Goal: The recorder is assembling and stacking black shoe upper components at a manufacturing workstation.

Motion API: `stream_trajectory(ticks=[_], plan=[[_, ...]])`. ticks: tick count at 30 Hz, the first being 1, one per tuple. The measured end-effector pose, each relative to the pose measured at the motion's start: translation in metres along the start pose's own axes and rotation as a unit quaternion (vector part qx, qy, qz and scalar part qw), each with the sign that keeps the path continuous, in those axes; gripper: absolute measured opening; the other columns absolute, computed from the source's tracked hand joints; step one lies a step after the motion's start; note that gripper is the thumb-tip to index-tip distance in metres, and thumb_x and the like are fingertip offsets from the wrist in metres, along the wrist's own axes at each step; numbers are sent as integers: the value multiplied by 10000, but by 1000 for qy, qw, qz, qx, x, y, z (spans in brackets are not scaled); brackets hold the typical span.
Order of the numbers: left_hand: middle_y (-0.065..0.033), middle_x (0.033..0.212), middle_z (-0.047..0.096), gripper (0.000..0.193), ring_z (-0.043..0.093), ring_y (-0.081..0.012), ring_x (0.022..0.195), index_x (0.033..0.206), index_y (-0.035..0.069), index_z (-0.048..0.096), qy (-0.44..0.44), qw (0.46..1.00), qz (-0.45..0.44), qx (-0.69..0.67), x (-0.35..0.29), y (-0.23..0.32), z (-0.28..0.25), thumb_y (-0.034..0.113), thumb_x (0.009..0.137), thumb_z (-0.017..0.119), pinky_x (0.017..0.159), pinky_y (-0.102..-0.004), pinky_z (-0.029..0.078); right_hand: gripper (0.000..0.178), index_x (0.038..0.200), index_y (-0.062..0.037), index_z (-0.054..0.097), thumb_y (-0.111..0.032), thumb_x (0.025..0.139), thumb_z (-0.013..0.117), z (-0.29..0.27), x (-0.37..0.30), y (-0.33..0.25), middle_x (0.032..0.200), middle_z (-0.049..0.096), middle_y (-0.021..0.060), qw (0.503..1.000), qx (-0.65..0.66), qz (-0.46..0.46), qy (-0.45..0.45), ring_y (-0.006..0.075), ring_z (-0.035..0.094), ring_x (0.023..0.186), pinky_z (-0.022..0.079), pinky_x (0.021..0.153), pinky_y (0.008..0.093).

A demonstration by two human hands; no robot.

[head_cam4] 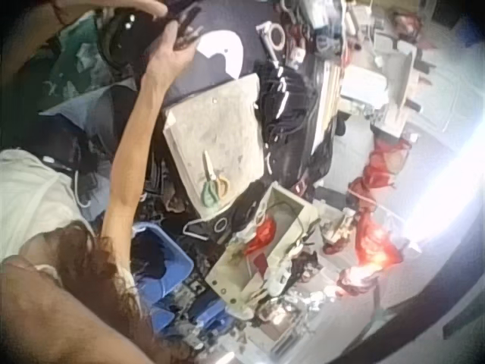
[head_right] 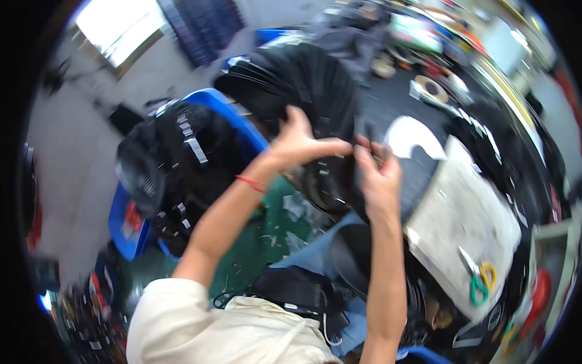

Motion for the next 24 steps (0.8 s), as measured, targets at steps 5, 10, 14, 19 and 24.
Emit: stream_trajectory(ticks=[5, 10, 14, 19, 24], plan=[[-406, 1292, 257, 1323, 249, -424, 1286, 1262, -252, 17, 49, 974, 53, -215, -7, 9, 11, 469, 491, 814, 1077, -335, 211, 273, 1134, -38, 518, -121, 880, 575, -1, -9, -1, 1010, 613, 29, 1000, -1, -14, -22, -16, 363, 472, 245, 389, 145], [-291, 1328, 302, 1232, 298, -312, 1273, 1307, -207, 12, 63, 899, 43, -431, -17, -36, -8, 310, 545, 830, 1072, -316, 213, 344, 1211, -28, 527, -130, 884, 562, 53, -42, -40, 577, 372, -118, 994, -88, -40, -51, -29, 219, 416, 142, 384, 158], [-133, 1131, 507, 786, 501, -202, 1057, 1211, -56, 346, 97, 790, 127, -592, -73, -9, -77, 166, 592, 776, 937, -320, 390, 165, 1000, -50, 493, -63, 858, 577, 80, -83, -78, 905, 602, 27, 986, -79, -108, -94, -17, 283, 478, 181, 403, 148], [-123, 1120, 491, 804, 491, -216, 1023, 1191, -44, 345, 265, 827, 136, -477, -130, -30, -202, 236, 585, 793, 944, -331, 361, 129, 952, -38, 436, -35, 874, 540, 46, -108, -129, 1128, 584, 118, 943, -192, -271, 1, -19, 309, 540, 254, 468, 126], [-285, 1040, 497, 832, 505, -350, 1018, 1052, -177, 332, 549, 823, 93, 115, -185, -70, -354, 299, 551, 795, 909, -385, 395, 192, 1075, -23, 564, -122, 924, 500, -117, -121, -120, 994, 603, 16, 943, -210, -186, 177, -26, 222, 463, 131, 392, 156]])
Point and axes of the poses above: each hand's wrist, its own x-axis towards the middle knuckle, its own z-axis out of the palm, y = z × x, the point moved 10 cm from there along x, towards the middle knuckle
